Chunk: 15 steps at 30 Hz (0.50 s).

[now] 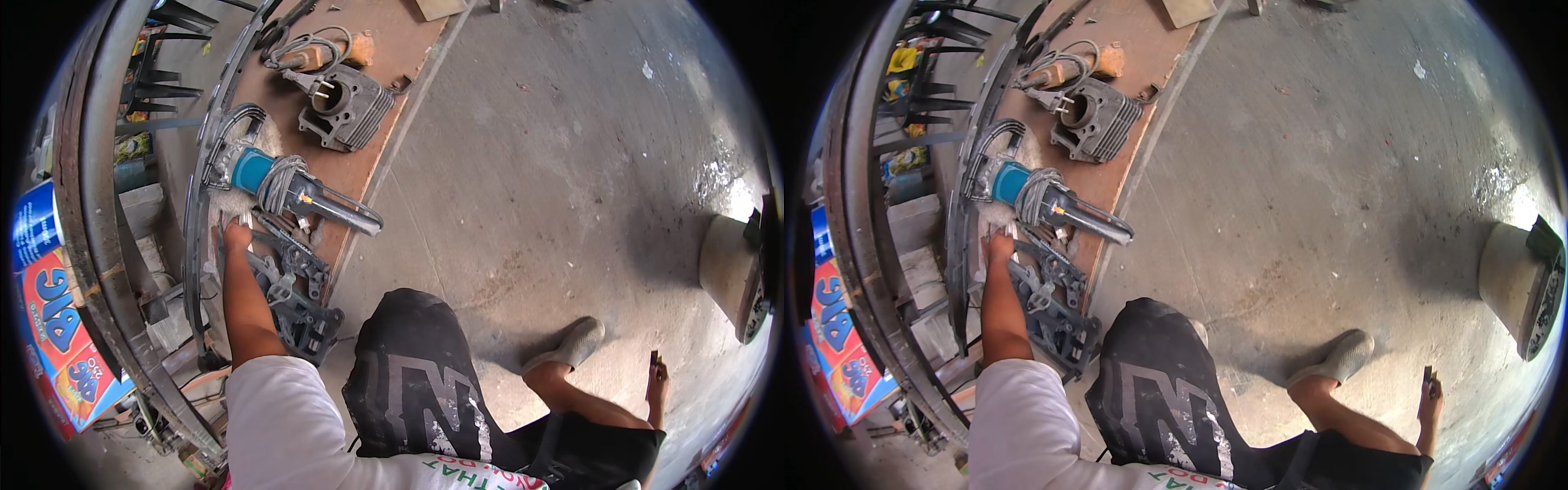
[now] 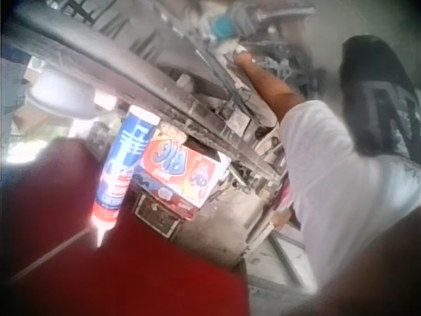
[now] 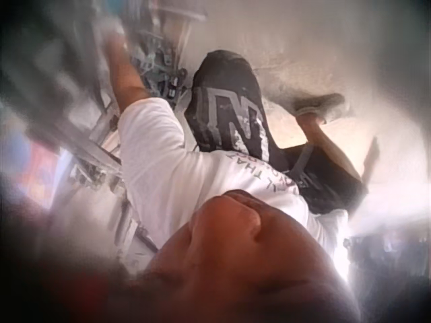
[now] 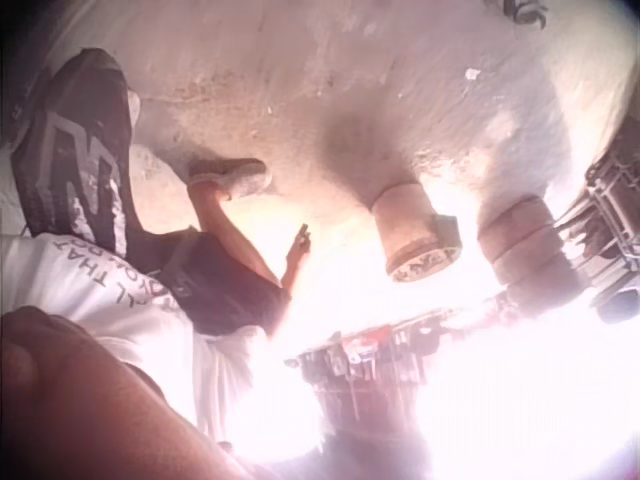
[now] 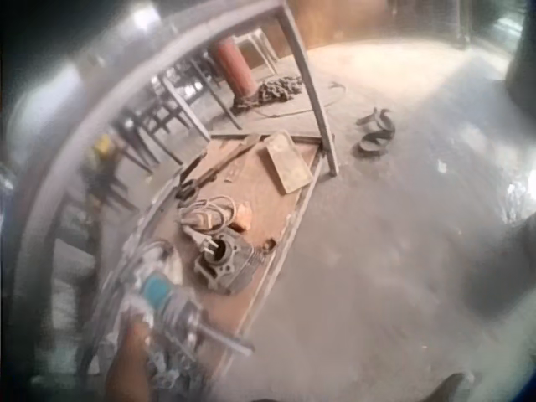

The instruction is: The person walks to a white car bumper, picks up a sanding block, and sands the surface. They repeatedly dip the block into a bucket of water and continue sanding different areas of the bumper.

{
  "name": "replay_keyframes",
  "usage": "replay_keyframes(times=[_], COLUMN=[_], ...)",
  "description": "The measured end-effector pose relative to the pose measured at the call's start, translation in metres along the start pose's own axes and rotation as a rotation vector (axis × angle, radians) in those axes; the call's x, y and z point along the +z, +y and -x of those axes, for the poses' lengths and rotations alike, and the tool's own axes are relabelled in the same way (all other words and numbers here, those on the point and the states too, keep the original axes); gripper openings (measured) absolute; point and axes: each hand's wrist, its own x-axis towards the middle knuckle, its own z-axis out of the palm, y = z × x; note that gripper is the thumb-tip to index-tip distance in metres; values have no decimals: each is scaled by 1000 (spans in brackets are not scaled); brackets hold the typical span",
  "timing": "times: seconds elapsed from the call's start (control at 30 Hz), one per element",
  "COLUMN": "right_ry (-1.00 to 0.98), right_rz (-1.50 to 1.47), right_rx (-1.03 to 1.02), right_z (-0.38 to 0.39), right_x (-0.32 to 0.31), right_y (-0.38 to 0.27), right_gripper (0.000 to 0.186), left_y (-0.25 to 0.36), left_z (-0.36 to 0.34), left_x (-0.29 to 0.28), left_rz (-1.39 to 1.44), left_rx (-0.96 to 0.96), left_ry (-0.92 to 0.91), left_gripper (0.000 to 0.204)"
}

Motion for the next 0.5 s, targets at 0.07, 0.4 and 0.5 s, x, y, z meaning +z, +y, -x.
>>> replay_keyframes(times=[0.07, 0.4, 0.5], right_ry=[-23, 91, 106], right_rz=[23, -70, -132], right_rx=[47, 127, 164], right_z=[28, 107, 124], right_x=[20, 2, -2], right_y=[-6, 16, 16], right_gripper=[42, 38, 46], left_y=[-29, -65, -62], left_z=[-15, -20, -6], left_x=[11, 1, 8], left_rz=[91, 595, 1019], left_rx=[-3, -37, -188], left_ry=[-39, -102, -174], left_gripper=[44, 50, 44])
